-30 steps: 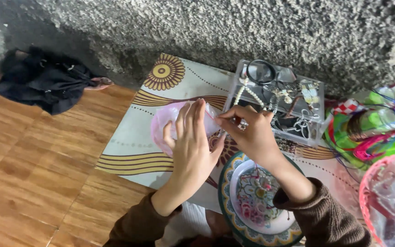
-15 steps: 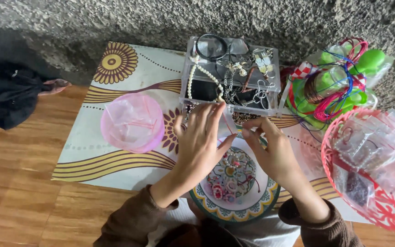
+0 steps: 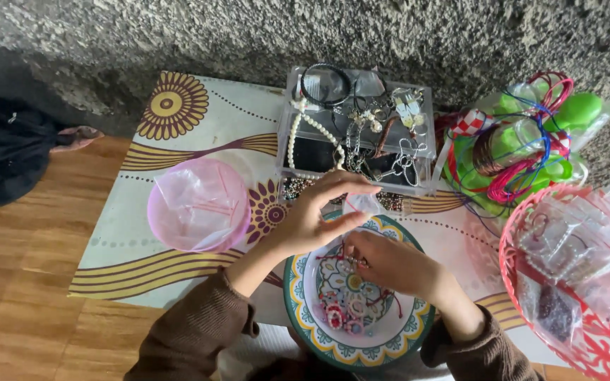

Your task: Sorting small jewelry components like beads and charms and placing them into small resealable plastic bags.

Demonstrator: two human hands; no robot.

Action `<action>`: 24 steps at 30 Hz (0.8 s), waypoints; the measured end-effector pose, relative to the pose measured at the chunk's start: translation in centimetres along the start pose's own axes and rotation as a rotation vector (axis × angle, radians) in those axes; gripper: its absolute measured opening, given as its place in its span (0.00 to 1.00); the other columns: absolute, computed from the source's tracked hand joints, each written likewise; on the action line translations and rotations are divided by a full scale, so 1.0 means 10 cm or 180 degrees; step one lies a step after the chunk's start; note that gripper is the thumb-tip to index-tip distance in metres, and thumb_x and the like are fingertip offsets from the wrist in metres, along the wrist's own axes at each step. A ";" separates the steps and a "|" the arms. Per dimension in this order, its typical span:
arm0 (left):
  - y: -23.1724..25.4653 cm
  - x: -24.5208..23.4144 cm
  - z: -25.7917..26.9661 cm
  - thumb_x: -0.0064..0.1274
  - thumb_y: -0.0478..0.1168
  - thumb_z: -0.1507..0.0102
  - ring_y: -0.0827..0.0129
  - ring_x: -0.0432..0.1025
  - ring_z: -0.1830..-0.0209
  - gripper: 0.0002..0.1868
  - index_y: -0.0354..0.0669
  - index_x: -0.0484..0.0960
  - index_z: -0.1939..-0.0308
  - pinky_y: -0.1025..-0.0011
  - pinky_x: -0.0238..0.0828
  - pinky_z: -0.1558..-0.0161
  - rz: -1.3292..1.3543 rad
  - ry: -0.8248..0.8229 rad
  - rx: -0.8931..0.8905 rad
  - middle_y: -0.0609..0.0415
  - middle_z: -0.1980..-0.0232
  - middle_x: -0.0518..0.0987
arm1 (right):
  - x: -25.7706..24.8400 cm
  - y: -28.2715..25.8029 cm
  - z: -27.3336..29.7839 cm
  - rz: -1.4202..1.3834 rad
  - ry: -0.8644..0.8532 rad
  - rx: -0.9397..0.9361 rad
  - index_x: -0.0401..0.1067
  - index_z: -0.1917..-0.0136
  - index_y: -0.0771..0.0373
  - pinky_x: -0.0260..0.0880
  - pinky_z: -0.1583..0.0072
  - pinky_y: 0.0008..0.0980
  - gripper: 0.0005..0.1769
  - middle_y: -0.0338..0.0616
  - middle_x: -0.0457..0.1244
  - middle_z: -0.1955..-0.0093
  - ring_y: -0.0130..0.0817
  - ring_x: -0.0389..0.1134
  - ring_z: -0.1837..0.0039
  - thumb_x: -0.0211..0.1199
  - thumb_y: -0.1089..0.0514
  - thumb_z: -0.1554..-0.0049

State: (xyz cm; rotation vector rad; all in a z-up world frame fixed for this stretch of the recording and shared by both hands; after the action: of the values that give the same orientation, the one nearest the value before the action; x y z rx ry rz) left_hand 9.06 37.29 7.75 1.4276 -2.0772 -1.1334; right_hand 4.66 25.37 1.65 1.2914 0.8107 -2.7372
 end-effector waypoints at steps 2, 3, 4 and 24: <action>-0.12 0.01 0.10 0.55 0.53 0.34 0.59 0.72 0.37 0.25 0.48 0.77 0.36 0.56 0.63 0.35 0.0516 -0.0065 -0.0266 0.49 0.39 0.78 | 0.11 0.15 -0.08 -0.0077 0.0022 -0.0147 0.66 0.40 0.57 0.71 0.41 0.54 0.15 0.47 0.68 0.44 0.52 0.71 0.38 0.60 0.57 0.41; -0.21 0.03 0.10 0.53 0.60 0.33 0.55 0.70 0.35 0.33 0.44 0.73 0.32 0.53 0.63 0.32 0.1038 -0.0195 -0.0487 0.45 0.35 0.76 | 0.10 0.21 -0.14 -0.0171 0.0114 -0.0273 0.68 0.41 0.55 0.73 0.43 0.50 0.16 0.43 0.68 0.46 0.46 0.72 0.39 0.60 0.56 0.43; -0.21 0.00 0.11 0.53 0.60 0.33 0.55 0.70 0.35 0.33 0.44 0.73 0.32 0.53 0.63 0.32 0.1006 -0.0191 -0.0456 0.45 0.35 0.76 | 0.07 0.17 -0.11 -0.0145 0.0138 -0.0300 0.68 0.41 0.55 0.73 0.43 0.50 0.16 0.43 0.68 0.46 0.46 0.72 0.39 0.60 0.56 0.43; -0.57 0.24 0.36 0.56 0.60 0.33 0.64 0.71 0.38 0.38 0.35 0.70 0.30 0.65 0.67 0.35 0.2916 -0.0027 -0.1093 0.47 0.39 0.77 | -0.01 0.31 -0.02 -0.2665 0.0563 -0.1451 0.77 0.47 0.70 0.52 0.61 0.25 0.16 0.36 0.62 0.63 0.22 0.53 0.63 0.60 0.54 0.37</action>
State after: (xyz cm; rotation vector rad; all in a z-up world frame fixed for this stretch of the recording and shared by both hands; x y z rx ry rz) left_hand 8.99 35.70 0.82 0.2263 -2.0250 -0.9927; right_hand 5.56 22.77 0.21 1.2897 2.2651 -2.6376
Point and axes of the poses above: each hand's wrist, its own z-axis away from the middle knuckle, its own x-axis out of the palm, y = z × x, the point moved 8 cm from there along -z, towards the middle knuckle
